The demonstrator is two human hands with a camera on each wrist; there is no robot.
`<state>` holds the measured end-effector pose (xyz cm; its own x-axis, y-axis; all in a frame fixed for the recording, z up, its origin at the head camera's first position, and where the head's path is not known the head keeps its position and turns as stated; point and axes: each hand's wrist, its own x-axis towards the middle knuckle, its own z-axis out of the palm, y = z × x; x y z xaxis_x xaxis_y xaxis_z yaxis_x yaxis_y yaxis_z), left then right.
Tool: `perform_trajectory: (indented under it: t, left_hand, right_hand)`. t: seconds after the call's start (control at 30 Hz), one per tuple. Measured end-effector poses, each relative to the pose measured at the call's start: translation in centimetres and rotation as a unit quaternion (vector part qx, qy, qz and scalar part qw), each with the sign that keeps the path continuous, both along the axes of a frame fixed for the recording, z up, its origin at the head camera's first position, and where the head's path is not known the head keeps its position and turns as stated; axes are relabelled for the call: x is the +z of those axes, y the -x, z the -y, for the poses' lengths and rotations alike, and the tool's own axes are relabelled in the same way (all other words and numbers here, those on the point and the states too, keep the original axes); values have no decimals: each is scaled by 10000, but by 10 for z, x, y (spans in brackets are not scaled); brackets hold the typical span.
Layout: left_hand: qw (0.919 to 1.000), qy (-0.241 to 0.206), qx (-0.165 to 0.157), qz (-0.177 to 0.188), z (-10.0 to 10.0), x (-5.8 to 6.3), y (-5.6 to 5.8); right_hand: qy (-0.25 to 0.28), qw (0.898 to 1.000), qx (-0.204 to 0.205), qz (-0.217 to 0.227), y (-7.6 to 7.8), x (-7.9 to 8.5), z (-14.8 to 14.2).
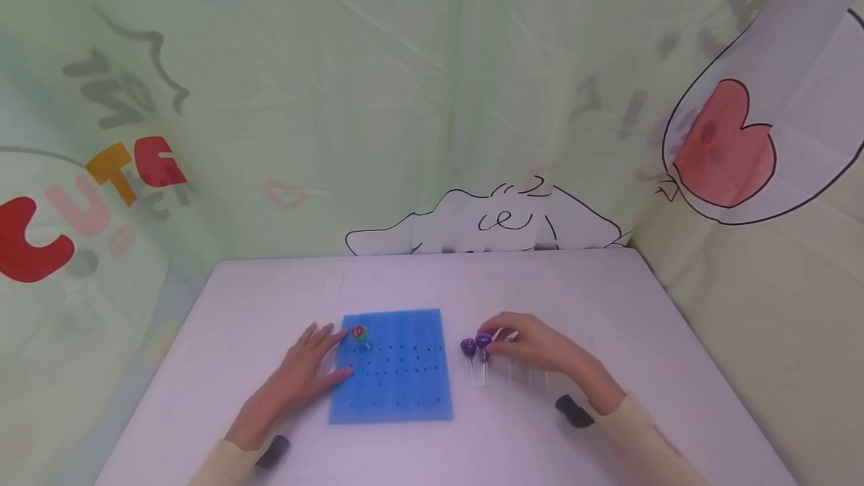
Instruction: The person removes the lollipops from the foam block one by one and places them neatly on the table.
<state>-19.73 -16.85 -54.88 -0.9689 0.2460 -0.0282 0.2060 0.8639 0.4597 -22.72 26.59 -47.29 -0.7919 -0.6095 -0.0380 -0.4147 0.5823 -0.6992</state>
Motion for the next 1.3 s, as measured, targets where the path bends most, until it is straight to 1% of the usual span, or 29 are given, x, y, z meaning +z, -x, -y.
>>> perform_trajectory:
  t: [0.2,0.37,0.57,0.8,0.93,1.3]
  left_hand:
    - [10000,-17,-18,13,0,0,0]
    - [10000,-10,-21,35,0,1,-1]
    - [10000,17,15,97,1,1,-1]
    - [9999,124,-13,-22,2,-2,2]
    - [9999,136,1,7,2,-2,3]
    - [10000,43,3,13,1,-2,2]
  right_hand:
    - [-188,9998,-90,12,-1,2,-12]
    - [-213,9997,-144,26,-1,3,-22]
    - [-392,9990,-195,-20,1,2,-32]
    - [-469,9985,-221,172,4,2,-43]
    - [-499,9983,-221,198,5,2,-50]
    - [-671,9974,-223,169,0,8,-70]
